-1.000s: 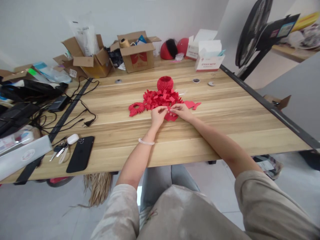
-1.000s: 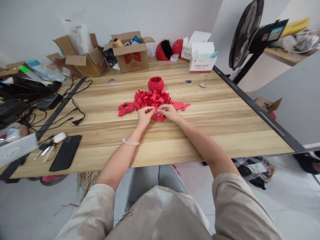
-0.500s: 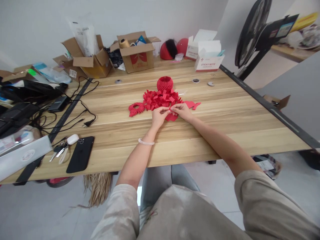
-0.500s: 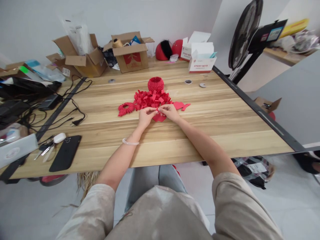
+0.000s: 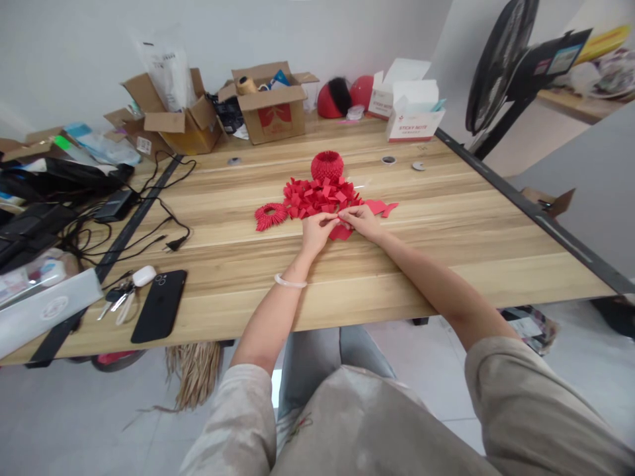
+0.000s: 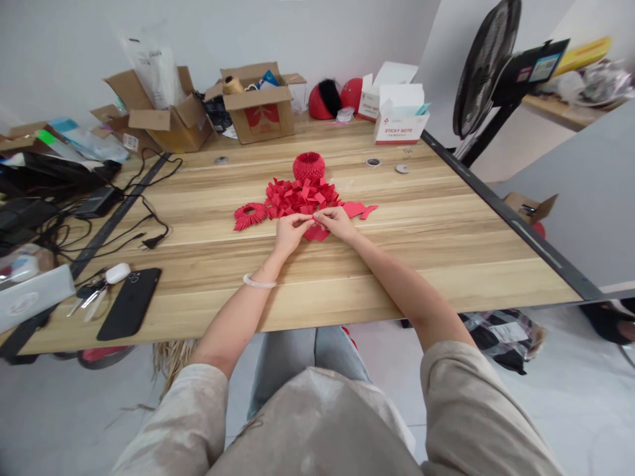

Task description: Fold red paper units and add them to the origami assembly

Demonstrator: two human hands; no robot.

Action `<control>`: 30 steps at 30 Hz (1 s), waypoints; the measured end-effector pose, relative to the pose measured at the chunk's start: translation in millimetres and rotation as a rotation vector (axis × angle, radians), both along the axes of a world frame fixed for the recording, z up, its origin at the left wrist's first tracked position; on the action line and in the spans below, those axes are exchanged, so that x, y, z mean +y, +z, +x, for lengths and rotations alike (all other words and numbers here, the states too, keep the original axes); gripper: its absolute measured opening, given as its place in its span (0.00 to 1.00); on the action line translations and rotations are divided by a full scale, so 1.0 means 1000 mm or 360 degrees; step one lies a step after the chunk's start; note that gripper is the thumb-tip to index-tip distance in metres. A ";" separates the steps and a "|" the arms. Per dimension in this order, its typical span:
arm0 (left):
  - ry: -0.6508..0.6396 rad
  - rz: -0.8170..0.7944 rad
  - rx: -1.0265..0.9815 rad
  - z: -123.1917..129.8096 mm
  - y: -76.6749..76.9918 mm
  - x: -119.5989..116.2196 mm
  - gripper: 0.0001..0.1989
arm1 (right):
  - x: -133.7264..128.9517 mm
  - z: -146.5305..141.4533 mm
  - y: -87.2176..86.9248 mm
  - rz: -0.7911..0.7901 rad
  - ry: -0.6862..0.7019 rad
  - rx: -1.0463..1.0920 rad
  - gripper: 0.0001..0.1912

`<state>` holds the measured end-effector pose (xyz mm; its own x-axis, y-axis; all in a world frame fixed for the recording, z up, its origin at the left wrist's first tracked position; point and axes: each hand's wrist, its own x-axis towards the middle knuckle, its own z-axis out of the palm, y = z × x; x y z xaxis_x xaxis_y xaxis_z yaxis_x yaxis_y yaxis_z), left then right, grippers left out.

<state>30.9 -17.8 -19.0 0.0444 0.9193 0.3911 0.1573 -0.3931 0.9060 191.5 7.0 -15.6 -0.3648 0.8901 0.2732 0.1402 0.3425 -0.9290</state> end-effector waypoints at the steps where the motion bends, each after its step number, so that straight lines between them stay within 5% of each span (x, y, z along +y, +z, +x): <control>1: 0.0007 0.0003 0.0000 0.000 0.000 0.000 0.08 | 0.000 0.000 0.000 0.0010 0.0005 -0.0010 0.20; 15: -0.0073 -0.0165 -0.0291 0.001 0.003 0.002 0.07 | -0.002 0.000 0.003 -0.0059 0.0118 0.0093 0.23; 30: 0.0108 -0.0259 -0.0554 0.001 0.000 0.007 0.04 | -0.003 -0.001 0.005 -0.0031 0.0071 -0.0080 0.23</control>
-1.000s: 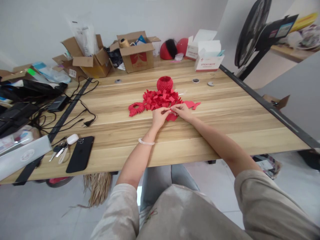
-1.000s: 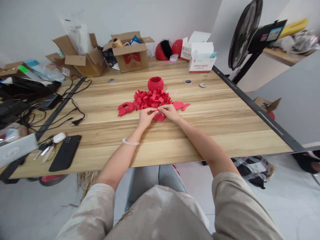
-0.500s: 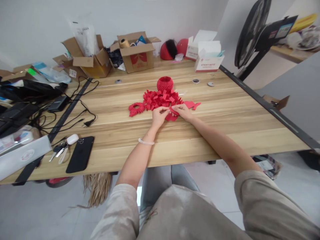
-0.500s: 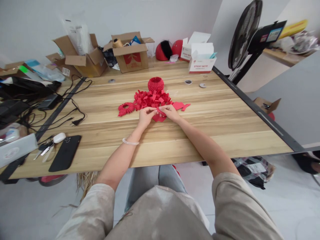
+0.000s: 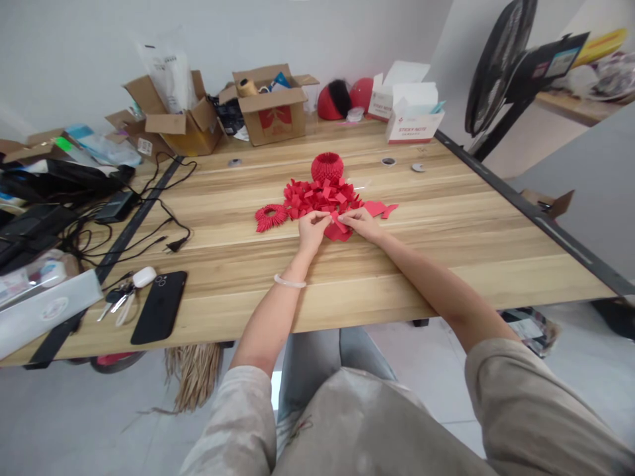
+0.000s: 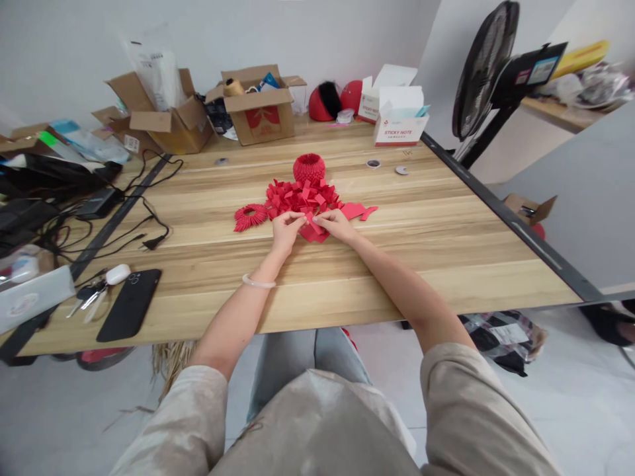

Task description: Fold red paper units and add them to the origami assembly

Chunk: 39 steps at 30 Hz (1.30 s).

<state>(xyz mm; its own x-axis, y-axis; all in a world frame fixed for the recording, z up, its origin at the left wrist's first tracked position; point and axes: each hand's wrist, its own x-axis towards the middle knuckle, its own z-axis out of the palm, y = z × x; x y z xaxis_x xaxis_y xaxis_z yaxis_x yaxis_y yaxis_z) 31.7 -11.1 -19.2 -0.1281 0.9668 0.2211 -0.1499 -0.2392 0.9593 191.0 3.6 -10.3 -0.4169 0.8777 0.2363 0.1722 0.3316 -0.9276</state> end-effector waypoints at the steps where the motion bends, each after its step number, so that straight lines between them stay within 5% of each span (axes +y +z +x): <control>1: 0.0013 -0.0019 -0.0008 0.000 0.001 0.000 0.04 | 0.000 0.000 -0.001 -0.0010 -0.0011 -0.0021 0.23; 26: -0.0264 -0.0011 0.0139 -0.001 -0.001 -0.002 0.16 | -0.001 -0.004 -0.002 0.0024 -0.0122 0.0045 0.24; 39: -0.0032 0.0059 0.0319 -0.002 -0.001 -0.002 0.10 | -0.001 -0.004 -0.002 0.0003 -0.0071 -0.0008 0.25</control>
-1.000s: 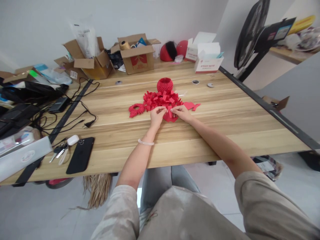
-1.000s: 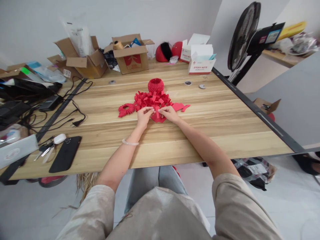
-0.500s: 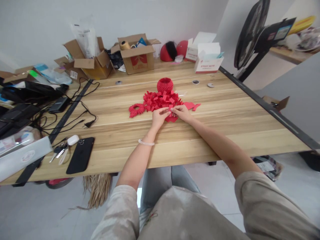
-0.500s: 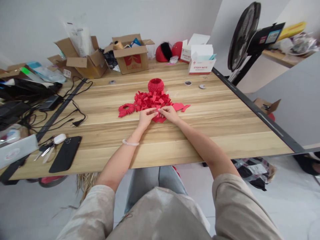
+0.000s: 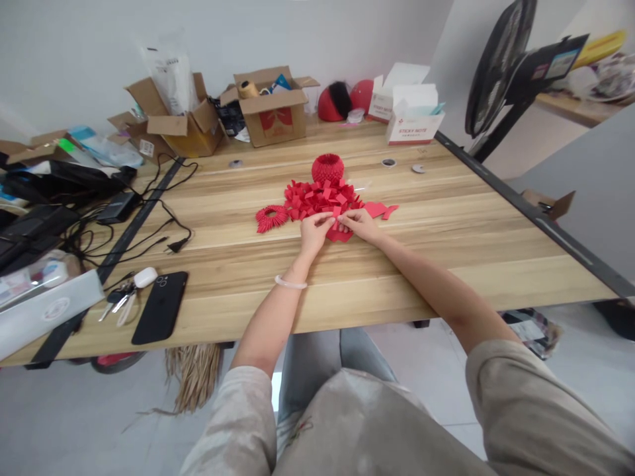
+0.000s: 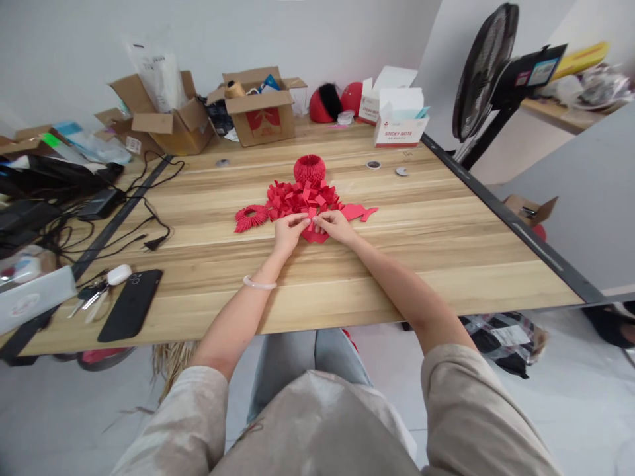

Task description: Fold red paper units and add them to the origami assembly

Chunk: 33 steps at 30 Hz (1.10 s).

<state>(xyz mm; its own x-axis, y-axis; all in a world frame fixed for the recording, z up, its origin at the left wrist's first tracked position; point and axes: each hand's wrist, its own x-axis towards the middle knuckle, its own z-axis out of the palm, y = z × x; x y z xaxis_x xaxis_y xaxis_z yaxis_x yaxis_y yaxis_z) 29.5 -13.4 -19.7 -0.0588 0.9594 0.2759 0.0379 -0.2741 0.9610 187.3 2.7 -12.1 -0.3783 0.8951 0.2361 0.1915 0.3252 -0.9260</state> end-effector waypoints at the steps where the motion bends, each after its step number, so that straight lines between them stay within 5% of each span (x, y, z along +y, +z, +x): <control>1: -0.0010 0.0004 0.0007 0.000 0.000 0.000 0.10 | 0.000 0.000 0.000 0.0003 -0.0002 -0.0008 0.25; 33: -0.0061 0.0148 0.0362 0.000 0.004 -0.005 0.08 | 0.006 0.001 -0.006 0.0053 -0.0028 -0.0084 0.23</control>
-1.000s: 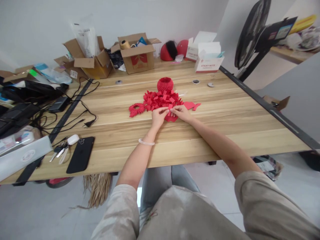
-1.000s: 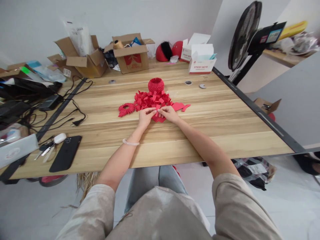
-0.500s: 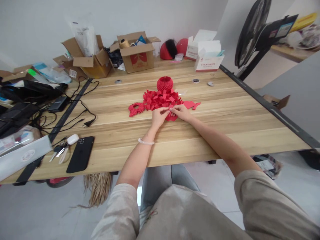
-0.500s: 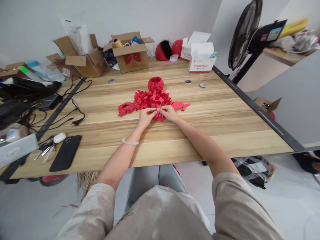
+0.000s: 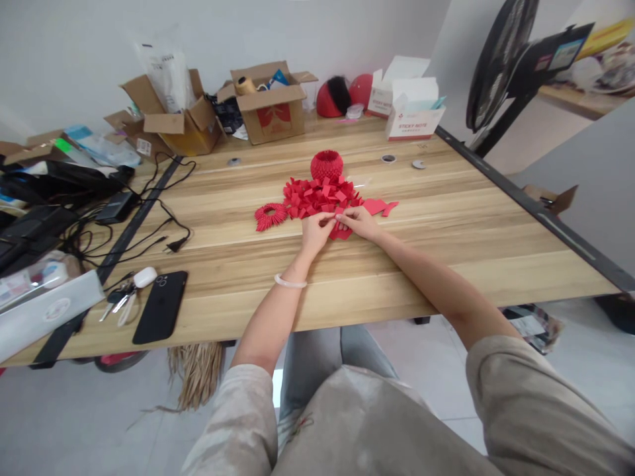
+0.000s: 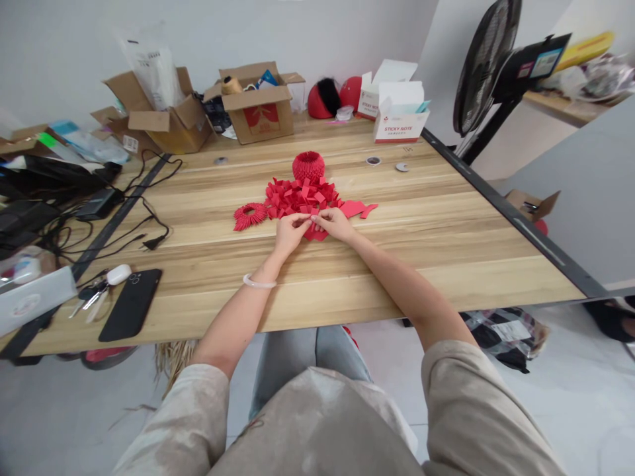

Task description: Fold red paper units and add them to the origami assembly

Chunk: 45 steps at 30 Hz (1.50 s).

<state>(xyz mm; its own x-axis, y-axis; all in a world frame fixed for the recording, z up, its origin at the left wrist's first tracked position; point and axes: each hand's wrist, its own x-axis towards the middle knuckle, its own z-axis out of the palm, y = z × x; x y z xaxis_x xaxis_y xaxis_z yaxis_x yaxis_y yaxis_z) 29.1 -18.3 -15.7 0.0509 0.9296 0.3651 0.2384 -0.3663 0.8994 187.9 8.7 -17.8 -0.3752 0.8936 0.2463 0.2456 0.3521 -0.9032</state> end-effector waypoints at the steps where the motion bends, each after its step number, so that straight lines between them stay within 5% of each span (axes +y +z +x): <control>1: 0.0001 0.0004 0.0005 0.000 0.000 0.000 0.08 | 0.000 0.000 0.000 0.0005 -0.0001 -0.0001 0.23; 31: 0.0043 0.0049 0.0350 0.000 0.004 -0.002 0.08 | 0.002 -0.001 -0.004 0.0107 0.0077 -0.0121 0.23; 45: 0.0057 -0.0040 0.0092 -0.003 -0.003 0.005 0.06 | 0.001 -0.003 -0.004 0.0159 -0.0011 -0.0147 0.23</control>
<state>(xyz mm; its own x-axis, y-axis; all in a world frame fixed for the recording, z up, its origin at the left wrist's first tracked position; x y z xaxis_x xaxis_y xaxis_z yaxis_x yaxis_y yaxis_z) 26.6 -13.7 -18.7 0.0380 0.9400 0.3391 0.3030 -0.3342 0.8925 184.7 9.2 -21.6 -0.3944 0.8690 0.2989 0.3289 0.4372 -0.8371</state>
